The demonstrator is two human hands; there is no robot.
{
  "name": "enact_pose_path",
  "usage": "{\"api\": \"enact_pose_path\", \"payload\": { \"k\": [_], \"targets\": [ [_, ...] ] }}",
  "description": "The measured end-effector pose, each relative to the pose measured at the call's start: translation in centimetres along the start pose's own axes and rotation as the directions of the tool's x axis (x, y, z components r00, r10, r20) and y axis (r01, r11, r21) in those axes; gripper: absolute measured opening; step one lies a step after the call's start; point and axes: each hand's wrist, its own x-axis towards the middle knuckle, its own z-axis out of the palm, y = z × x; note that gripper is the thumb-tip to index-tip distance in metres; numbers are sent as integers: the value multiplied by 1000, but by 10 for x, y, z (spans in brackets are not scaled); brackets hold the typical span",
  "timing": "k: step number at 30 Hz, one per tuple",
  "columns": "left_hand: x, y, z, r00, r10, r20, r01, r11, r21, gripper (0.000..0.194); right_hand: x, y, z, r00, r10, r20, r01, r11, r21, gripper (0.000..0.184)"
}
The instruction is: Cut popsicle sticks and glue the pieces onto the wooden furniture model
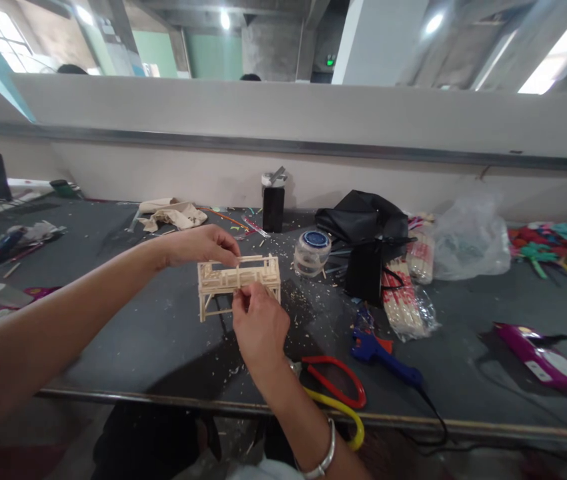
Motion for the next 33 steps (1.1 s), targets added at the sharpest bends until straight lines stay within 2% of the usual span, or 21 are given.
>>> {"api": "enact_pose_path", "payload": {
  "k": [8, 16, 26, 33],
  "targets": [
    [1, -2, 2, 999, 9, -50, -6, 999, 51, 13, 1, -3, 0, 999, -6, -49, 7, 999, 34, 12],
    [2, -7, 3, 1000, 8, -28, -9, 999, -47, 14, 7, -7, 3, 991, 2, -131, 0, 1000, 17, 14],
    [-1, -7, 6, 998, 29, -47, -32, 997, -64, 13, 7, -11, 6, 990, 22, -140, -24, 1000, -11, 9],
    [-4, -5, 8, 997, 17, -71, -19, 999, -35, 13, 6, -11, 9, 980, -9, -199, 13, 1000, 18, 7]
  ]
}}
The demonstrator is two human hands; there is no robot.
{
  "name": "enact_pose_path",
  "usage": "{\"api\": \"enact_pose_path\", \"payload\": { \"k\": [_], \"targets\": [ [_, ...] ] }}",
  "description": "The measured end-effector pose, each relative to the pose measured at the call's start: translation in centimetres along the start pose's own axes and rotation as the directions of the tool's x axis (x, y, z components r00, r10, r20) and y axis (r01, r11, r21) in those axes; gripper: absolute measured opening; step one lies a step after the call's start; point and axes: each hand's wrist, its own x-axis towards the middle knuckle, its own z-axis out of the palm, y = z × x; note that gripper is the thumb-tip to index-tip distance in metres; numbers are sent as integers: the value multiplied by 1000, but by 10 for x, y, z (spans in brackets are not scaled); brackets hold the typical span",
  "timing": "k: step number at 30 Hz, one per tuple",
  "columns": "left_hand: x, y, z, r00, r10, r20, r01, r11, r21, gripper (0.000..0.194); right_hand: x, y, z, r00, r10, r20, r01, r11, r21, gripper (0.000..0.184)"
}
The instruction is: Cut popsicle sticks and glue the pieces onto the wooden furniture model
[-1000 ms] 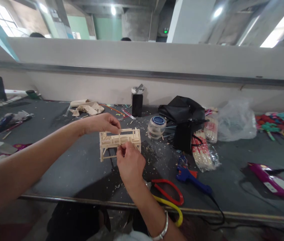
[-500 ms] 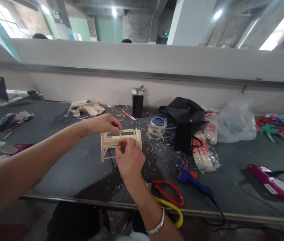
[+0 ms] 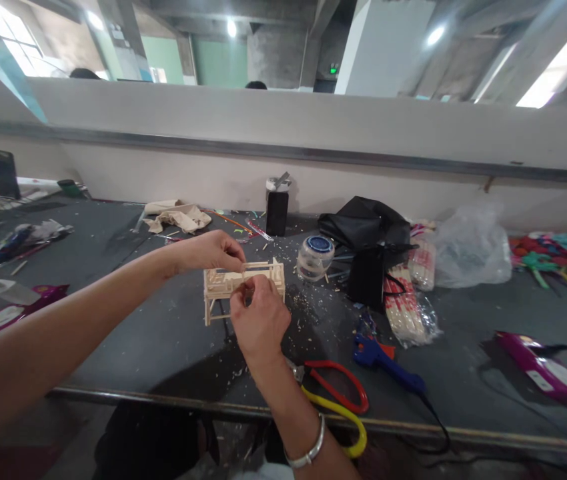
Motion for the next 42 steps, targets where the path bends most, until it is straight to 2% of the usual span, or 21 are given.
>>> {"api": "enact_pose_path", "payload": {
  "k": [5, 8, 11, 13, 14, 15, 17, 19, 20, 21, 24, 27, 30, 32, 34, 38, 42],
  "targets": [
    [-4, 1, 4, 1000, -2, -10, 2, 1000, -15, 12, -1, 0, -1, 1000, -16, -16, 17, 1000, 24, 5],
    [-9, 0, 6, 999, 30, -11, -31, 999, -18, 13, -7, 1, -8, 999, -31, -20, 32, 998, 51, 5],
    [-18, -3, 8, 995, 95, -35, -94, 996, 5, 15, -22, 5, -24, 997, -74, -7, 74, 982, 174, 7],
    [-29, -2, 13, 980, 149, -129, -145, 989, 43, 13, -33, 8, -37, 997, -69, 23, 59, 953, 297, 7],
    [-37, -1, 17, 963, 178, -205, -166, 983, 74, 12, -38, 9, -44, 998, -52, 46, 32, 936, 351, 7],
    [-46, 2, 24, 926, 204, -317, -180, 978, 104, 10, -43, 11, -51, 997, -34, 72, 2, 918, 397, 7],
    [-69, 9, 44, 815, 275, -510, -213, 961, 178, 9, -51, 14, -62, 993, -2, 116, -52, 885, 463, 9],
    [-94, 17, 72, 715, 249, -653, -193, 968, 158, 12, -58, 18, -70, 988, 22, 156, -98, 859, 503, 11],
    [-105, 20, 89, 696, 222, -683, -204, 973, 108, 12, -61, 20, -73, 983, 31, 181, -122, 847, 517, 11],
    [-114, 23, 105, 704, 186, -686, -227, 973, 31, 12, -64, 23, -75, 977, 41, 209, -148, 836, 529, 11],
    [-128, 26, 149, 815, -12, -579, -213, 923, -320, 12, -73, 31, -81, 957, 73, 280, -225, 797, 561, 13],
    [-125, 23, 172, 859, -188, -476, -132, 817, -561, 13, -80, 37, -83, 937, 126, 326, -306, 748, 588, 14],
    [-119, 21, 178, 870, -285, -402, -77, 726, -683, 13, -85, 43, -81, 892, 174, 416, -423, 646, 636, 15],
    [-117, 21, 180, 881, -303, -363, -76, 665, -743, 13, -87, 48, -79, 856, 210, 472, -499, 573, 651, 15],
    [-117, 23, 181, 891, -314, -329, -74, 613, -787, 12, -89, 53, -79, 832, 236, 501, -541, 542, 643, 16],
    [-115, 25, 185, 893, -383, -236, 2, 529, -848, 14, -88, 60, -85, 820, 236, 522, -543, 610, 577, 17],
    [-110, 20, 193, 879, -460, -130, 99, 441, -892, 26, -84, 63, -90, 833, 230, 503, -502, 697, 512, 17]
  ]
}}
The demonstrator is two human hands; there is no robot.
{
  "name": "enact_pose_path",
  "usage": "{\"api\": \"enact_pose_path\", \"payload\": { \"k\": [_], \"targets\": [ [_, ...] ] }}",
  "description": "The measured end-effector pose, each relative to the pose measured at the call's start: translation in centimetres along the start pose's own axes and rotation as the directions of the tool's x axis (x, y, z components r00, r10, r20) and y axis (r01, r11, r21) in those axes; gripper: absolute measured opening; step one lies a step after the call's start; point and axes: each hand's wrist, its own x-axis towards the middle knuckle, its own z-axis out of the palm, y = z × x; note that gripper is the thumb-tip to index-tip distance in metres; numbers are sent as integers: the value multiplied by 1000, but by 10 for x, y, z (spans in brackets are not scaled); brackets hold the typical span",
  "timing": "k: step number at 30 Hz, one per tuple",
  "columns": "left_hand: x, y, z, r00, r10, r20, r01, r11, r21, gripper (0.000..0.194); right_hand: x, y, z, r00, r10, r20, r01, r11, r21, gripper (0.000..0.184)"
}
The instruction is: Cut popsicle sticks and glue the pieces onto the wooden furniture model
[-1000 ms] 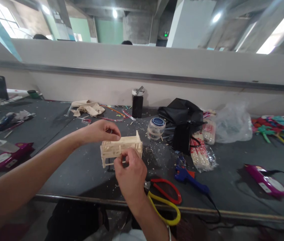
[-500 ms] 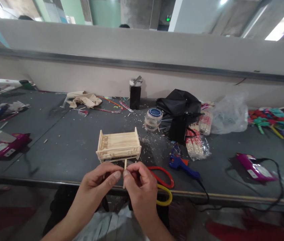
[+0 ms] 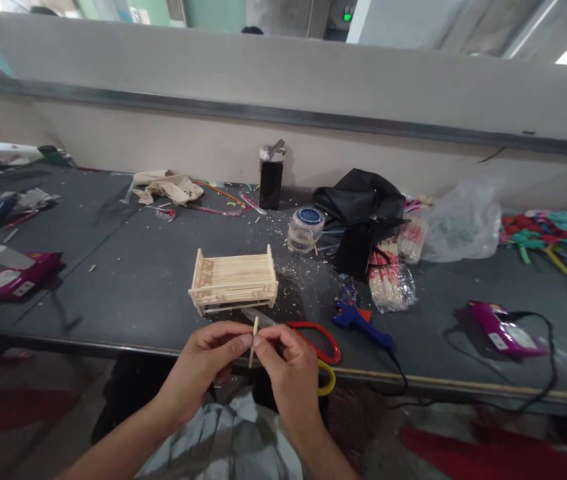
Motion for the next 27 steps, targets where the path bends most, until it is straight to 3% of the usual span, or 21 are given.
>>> {"api": "enact_pose_path", "payload": {
  "k": [6, 10, 12, 15, 16, 18, 20, 22, 24, 27],
  "targets": [
    [3, -4, 6, 1000, -6, -11, 6, 1000, -25, 22, 1, -2, -5, 993, -118, -15, 112, 971, -212, 17],
    [5, -6, 9, 994, 105, -40, -104, 994, 20, 13, -2, -1, -6, 964, -262, 54, 263, 896, -359, 17],
    [7, -10, 8, 984, 175, -41, -170, 980, 101, 11, -1, -1, -12, 945, -291, 150, 327, 842, -429, 20],
    [8, -15, 4, 977, 201, -74, -184, 963, 195, 9, 7, 4, -42, 919, -312, 242, 395, 700, -595, 23],
    [8, -16, 2, 978, 181, -99, -160, 968, 193, 8, 12, 8, -58, 917, -351, 190, 380, 624, -683, 24],
    [6, -16, -4, 982, 111, -153, -89, 986, 140, 7, 23, 21, -93, 867, -497, 42, 273, 403, -873, 33],
    [3, -15, -8, 983, 40, -181, -28, 997, 70, 8, 34, 37, -127, 875, -480, 67, 209, 247, -946, 46],
    [1, -13, -11, 983, -4, -182, 10, 1000, 28, 10, 44, 53, -154, 907, -413, 88, 182, 193, -964, 50],
    [-1, -13, -11, 985, -20, -172, 23, 1000, 17, 13, 51, 63, -169, 917, -374, 135, 224, 206, -952, 47],
    [-3, -14, -10, 985, -38, -167, 39, 999, 1, 16, 50, 61, -168, 897, -417, 148, 263, 233, -936, 44]
  ]
}}
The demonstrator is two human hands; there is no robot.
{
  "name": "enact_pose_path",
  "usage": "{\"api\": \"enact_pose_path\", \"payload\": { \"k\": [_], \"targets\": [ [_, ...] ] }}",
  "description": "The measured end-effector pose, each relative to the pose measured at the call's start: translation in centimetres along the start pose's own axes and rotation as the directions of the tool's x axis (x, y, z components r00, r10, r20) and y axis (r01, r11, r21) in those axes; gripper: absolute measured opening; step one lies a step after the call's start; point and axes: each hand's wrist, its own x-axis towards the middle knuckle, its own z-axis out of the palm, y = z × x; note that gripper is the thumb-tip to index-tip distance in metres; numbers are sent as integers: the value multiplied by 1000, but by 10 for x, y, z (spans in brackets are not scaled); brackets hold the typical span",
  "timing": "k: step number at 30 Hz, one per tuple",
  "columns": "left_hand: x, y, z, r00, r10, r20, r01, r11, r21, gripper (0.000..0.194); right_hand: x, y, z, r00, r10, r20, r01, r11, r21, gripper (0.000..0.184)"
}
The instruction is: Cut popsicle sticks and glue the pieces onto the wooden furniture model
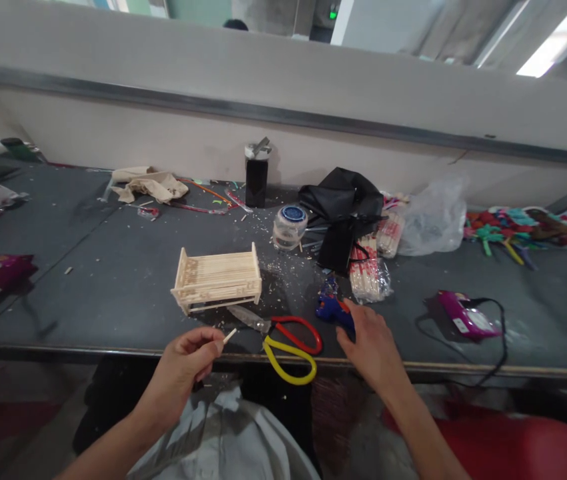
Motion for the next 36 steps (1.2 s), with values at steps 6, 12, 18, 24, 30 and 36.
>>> {"api": "enact_pose_path", "payload": {
  "k": [6, 12, 18, 24, 30, 36],
  "targets": [
    [-7, -2, -1, 991, -110, 75, 119, 985, -123, 9, -9, -69, -9, 963, -258, 84, 232, 944, 235, 49],
    [-13, -2, -7, 980, -169, 103, 188, 959, -211, 16, -12, -90, -13, 892, -267, 364, 149, 936, 320, 68],
    [-15, -2, -17, 984, -173, 44, 178, 952, -250, 14, -49, -99, -26, 671, -182, 718, -624, 385, 680, 60],
    [-17, -2, -12, 984, -164, 73, 177, 958, -227, 5, -76, -129, -19, 755, -212, 620, -553, 302, 777, 50],
    [-15, -1, -12, 986, -162, 40, 167, 962, -218, 5, -68, -140, -26, 803, -199, 562, -425, 469, 774, 45],
    [-15, -1, -12, 979, -193, 71, 203, 960, -191, 9, -64, -144, -14, 799, -190, 570, -450, 439, 777, 42]
  ]
}}
